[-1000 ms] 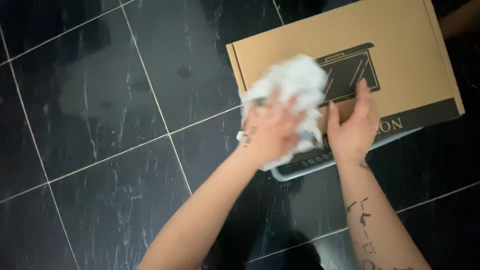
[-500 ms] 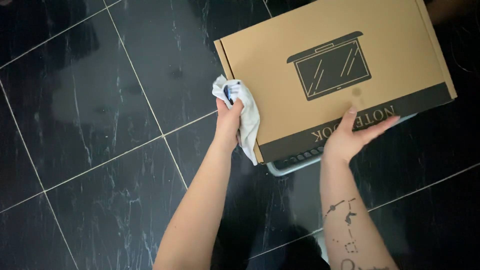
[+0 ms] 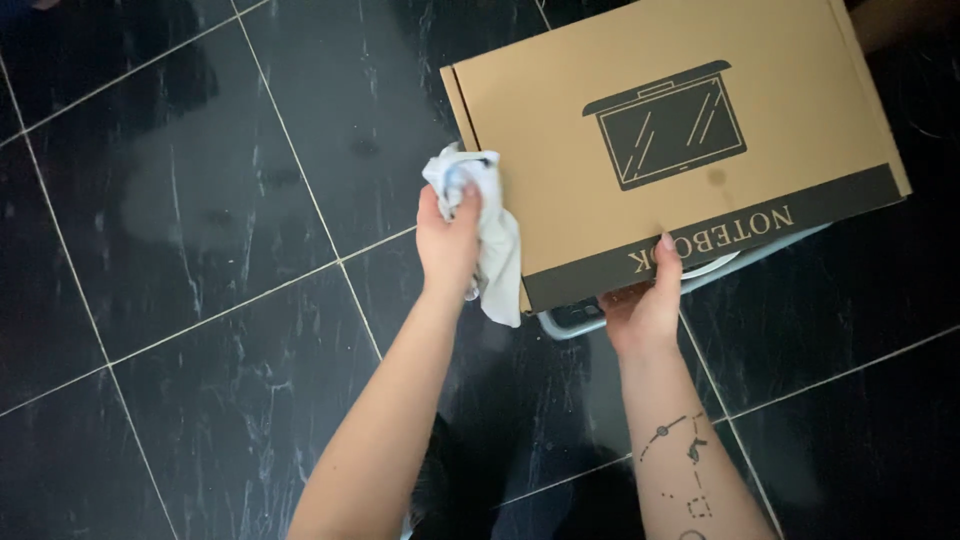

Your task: Clean office surfaces and organizer bins with a cloth.

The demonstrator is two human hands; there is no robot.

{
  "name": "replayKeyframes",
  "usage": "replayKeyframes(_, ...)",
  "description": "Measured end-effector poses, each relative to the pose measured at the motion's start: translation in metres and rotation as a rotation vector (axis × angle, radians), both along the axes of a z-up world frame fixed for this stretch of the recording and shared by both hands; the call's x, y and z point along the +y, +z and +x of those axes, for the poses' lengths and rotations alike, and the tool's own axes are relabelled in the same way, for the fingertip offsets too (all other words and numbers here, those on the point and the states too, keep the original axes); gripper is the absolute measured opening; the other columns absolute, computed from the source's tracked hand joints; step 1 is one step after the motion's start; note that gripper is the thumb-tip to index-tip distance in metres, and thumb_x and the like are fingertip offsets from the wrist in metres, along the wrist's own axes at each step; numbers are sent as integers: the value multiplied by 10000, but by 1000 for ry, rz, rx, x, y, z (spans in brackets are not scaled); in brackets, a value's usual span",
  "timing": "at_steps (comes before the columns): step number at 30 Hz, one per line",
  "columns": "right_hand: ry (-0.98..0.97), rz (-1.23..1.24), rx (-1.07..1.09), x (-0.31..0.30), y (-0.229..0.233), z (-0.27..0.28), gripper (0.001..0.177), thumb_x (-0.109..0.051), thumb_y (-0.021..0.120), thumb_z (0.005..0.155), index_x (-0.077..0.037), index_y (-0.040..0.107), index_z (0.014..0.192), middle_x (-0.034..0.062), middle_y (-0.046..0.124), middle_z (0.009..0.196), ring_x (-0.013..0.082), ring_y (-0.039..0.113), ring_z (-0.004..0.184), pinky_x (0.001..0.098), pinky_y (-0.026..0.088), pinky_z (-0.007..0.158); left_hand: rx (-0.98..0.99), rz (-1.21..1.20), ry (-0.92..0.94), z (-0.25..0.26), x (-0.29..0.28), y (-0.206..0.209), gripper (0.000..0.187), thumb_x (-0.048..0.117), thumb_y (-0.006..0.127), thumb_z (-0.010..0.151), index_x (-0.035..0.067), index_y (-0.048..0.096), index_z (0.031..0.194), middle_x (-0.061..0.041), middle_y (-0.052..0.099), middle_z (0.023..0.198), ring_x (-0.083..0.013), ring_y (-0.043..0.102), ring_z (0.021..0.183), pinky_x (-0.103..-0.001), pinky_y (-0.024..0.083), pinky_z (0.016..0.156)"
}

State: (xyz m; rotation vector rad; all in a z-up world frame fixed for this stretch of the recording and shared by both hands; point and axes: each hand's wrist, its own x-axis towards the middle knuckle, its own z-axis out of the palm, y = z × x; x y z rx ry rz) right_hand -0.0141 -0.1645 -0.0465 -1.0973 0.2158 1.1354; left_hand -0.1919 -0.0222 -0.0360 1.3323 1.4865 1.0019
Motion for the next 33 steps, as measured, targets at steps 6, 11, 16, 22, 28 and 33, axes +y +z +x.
replayKeyframes(6, -14, 9, 49, 3, 53, -19, 687, -608, 516, 852, -225, 496, 1422, 49, 562, 1386, 272, 513, 1295, 492, 410, 1039, -569, -348, -4, -19, 8, -22, 443, 338, 571, 998, 92, 511, 1361, -100, 675, 1240, -207, 666, 1117, -368, 538, 953)
replayKeyframes(11, 45, 72, 68, 2, 68, -31, 662, -596, 625, 855, -182, 561, 1368, 37, 630, 1316, 240, 589, 1212, 457, 449, 996, -727, -383, 61, -31, 25, 34, 587, 411, 521, 981, 62, 423, 1442, -119, 654, 1247, -256, 680, 1104, -436, 577, 934)
replayKeyframes(16, 78, -6, -90, 7, 132, -45, 693, -574, 651, 805, -189, 541, 1371, 39, 637, 1258, 228, 597, 1173, 492, 453, 963, -573, -115, 135, -50, 38, 80, 558, 349, 574, 971, 86, 429, 1441, -133, 635, 1313, -268, 654, 1184, -420, 554, 997)
replayKeyframes(22, 52, -58, -146, -5, 153, -45, 726, -575, 657, 773, -223, 513, 1391, 43, 621, 1290, 231, 588, 1207, 512, 461, 972, 264, 665, 104, -43, 15, 143, 438, 201, 731, 997, 72, 604, 1395, -206, 593, 1426, -388, 537, 1371, -498, 453, 1157)
replayKeyframes(28, 0, -46, -4, -17, 156, -42, 760, -624, 615, 786, -197, 553, 1412, 38, 615, 1329, 235, 566, 1229, 505, 442, 987, 620, 862, -550, 27, -65, 227, 526, 255, 780, 820, 208, 661, 1331, -134, 480, 1543, -397, 401, 1462, -657, 282, 1185)
replayKeyframes(33, -2, 385, 44, -28, 179, -33, 668, -576, 476, 949, -160, 505, 1470, 65, 592, 1470, 248, 572, 1356, 427, 476, 1112, 744, 861, -774, 61, -108, 250, 496, 394, 797, 781, 220, 693, 1234, -119, 448, 1534, -417, 323, 1486, -812, 213, 1130)
